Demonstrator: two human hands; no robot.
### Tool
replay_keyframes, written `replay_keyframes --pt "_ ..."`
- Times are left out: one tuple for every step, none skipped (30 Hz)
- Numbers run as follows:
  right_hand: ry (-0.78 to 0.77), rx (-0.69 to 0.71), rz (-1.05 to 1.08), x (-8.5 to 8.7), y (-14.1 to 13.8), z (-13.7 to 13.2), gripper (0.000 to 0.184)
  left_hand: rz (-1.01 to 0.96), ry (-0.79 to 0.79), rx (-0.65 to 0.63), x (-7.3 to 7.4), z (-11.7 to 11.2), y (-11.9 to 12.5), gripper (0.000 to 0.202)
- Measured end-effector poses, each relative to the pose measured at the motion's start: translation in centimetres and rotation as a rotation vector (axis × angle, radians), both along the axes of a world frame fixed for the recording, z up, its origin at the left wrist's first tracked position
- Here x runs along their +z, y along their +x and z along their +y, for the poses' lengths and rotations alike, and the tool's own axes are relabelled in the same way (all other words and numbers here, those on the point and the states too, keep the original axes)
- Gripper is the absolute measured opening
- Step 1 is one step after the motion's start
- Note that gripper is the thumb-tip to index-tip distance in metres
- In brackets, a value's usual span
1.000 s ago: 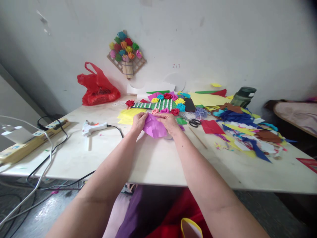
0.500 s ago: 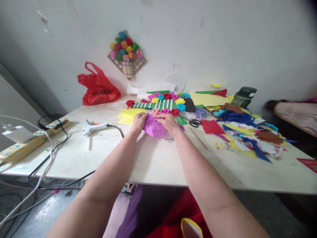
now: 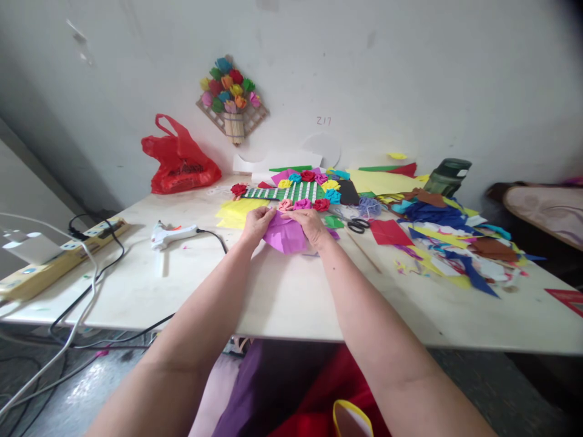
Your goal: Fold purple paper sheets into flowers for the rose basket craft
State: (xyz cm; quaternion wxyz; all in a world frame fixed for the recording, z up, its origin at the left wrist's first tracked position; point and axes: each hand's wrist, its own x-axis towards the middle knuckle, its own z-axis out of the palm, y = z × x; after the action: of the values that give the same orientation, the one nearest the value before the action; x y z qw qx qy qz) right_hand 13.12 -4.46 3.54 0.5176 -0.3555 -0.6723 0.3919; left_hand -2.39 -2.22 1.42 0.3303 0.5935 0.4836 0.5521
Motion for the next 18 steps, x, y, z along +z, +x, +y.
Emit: replay_keyframes --pt "-0.011 -0.023 0.016 -0.1 0.0 0.1 0.024 0.006 0.007 -0.007 0.0 0.0 0.0 0.038" --pt "-0.017 -0.047 0.032 -0.2 -0.1 0.3 0.024 0.008 0.015 -0.018 -0.1 0.0 0.0 0.038" --pt "-0.022 -0.067 0.045 -0.4 -0.1 0.5 0.024 0.009 0.023 -0.029 -0.1 0.0 0.1 0.039" --pt "-0.028 -0.080 0.054 -0.5 -0.1 0.7 0.025 0.011 0.031 -0.041 -0.1 0.0 0.1 0.039" --pt "-0.037 -0.086 0.057 -0.7 -0.1 0.8 0.026 0.014 0.039 -0.049 -0.1 0.0 0.1 0.039" --pt "-0.050 -0.085 0.053 -0.8 -0.1 1.0 0.027 0.018 0.045 -0.054 -0.1 0.0 0.2 0.039" --pt "-0.067 -0.079 0.044 -0.9 -0.1 1.1 0.029 0.023 0.051 -0.057 -0.1 0.0 0.2 0.039" --pt "-0.083 -0.067 0.029 -1.1 -0.1 1.1 0.030 0.027 0.054 -0.060 -0.1 0.0 0.2 0.039" --pt "-0.099 -0.058 0.010 -1.2 -0.1 1.1 0.031 0.029 0.056 -0.063 -0.1 -0.1 0.3 0.039" --pt "-0.112 -0.055 -0.012 -1.2 -0.1 1.1 0.032 0.025 0.054 -0.068 -0.1 -0.1 0.3 0.039" --pt "-0.120 -0.061 -0.033 -1.3 -0.2 1.1 0.032 0.017 0.049 -0.076 -0.1 -0.2 0.4 0.039" --pt "-0.120 -0.075 -0.049 -1.3 -0.2 1.1 0.032 0.005 0.041 -0.084 0.0 -0.2 0.4 0.040" --pt "-0.112 -0.093 -0.059 -1.2 -0.3 1.0 0.032 -0.011 0.029 -0.095 0.0 -0.3 0.4 0.040" --pt "-0.100 -0.110 -0.063 -1.1 -0.3 0.9 0.031 -0.032 0.014 -0.111 0.0 -0.4 0.4 0.040" --pt "-0.087 -0.121 -0.065 -1.0 -0.3 0.8 0.031 -0.056 -0.005 -0.137 0.0 -0.4 0.4 0.040" --pt "-0.075 -0.124 -0.066 -0.9 -0.4 0.7 0.030 -0.080 -0.028 -0.171 0.1 -0.6 0.4 0.039" --pt "-0.069 -0.121 -0.069 -0.9 -0.4 0.7 0.030 -0.101 -0.051 -0.212 0.1 -0.7 0.4 0.039" --pt "-0.067 -0.114 -0.075 -0.8 -0.4 0.6 0.030 -0.119 -0.073 -0.254 0.1 -0.8 0.4 0.038"
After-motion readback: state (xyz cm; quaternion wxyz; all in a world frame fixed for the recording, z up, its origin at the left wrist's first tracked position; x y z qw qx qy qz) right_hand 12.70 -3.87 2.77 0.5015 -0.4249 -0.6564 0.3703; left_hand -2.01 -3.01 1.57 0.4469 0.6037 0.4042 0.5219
